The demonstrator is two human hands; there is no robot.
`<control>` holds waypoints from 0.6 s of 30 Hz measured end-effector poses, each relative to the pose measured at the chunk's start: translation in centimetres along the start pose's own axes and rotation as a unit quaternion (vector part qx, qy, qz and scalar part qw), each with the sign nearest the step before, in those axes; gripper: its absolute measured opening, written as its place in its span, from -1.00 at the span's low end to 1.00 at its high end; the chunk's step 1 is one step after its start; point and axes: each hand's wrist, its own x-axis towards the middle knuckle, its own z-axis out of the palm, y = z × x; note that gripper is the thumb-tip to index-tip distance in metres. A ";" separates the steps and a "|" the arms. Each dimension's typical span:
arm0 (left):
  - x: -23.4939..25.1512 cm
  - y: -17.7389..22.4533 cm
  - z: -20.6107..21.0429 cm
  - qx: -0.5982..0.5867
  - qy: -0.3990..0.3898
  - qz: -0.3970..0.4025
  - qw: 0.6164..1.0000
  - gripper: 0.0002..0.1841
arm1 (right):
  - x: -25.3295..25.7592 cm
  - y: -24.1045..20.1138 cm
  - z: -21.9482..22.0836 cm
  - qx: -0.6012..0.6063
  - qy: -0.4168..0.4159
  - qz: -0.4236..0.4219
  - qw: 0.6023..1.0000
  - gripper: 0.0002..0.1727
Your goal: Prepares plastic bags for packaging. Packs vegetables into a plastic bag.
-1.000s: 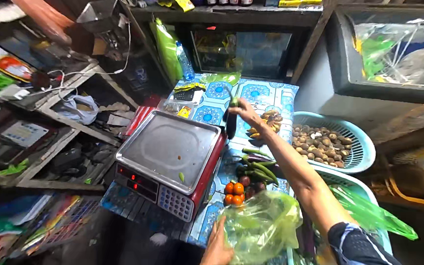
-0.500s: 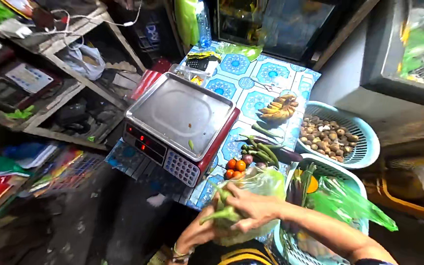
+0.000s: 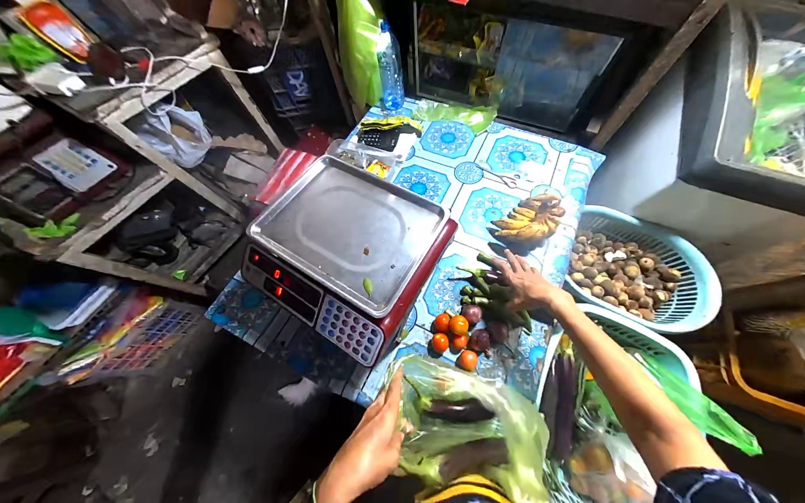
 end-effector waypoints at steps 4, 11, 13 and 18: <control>0.8 1.5 -0.4 0.011 0.026 -0.013 1.000 -0.01 | 1.5 0.4 3.2 -0.014 0.007 -0.027 1.000 0.43; 3.2 3.2 2.1 0.166 0.209 -0.043 0.963 -0.35 | 1.5 0.1 4.4 0.004 0.099 0.005 0.995 0.18; 2.0 3.2 2.7 0.222 0.223 -0.059 0.947 -0.55 | 1.0 1.0 5.7 -0.013 0.118 -0.014 0.993 0.25; -0.3 1.7 2.9 0.236 0.137 -0.073 0.959 -0.55 | 0.9 0.9 4.9 -0.003 0.089 0.051 0.995 0.39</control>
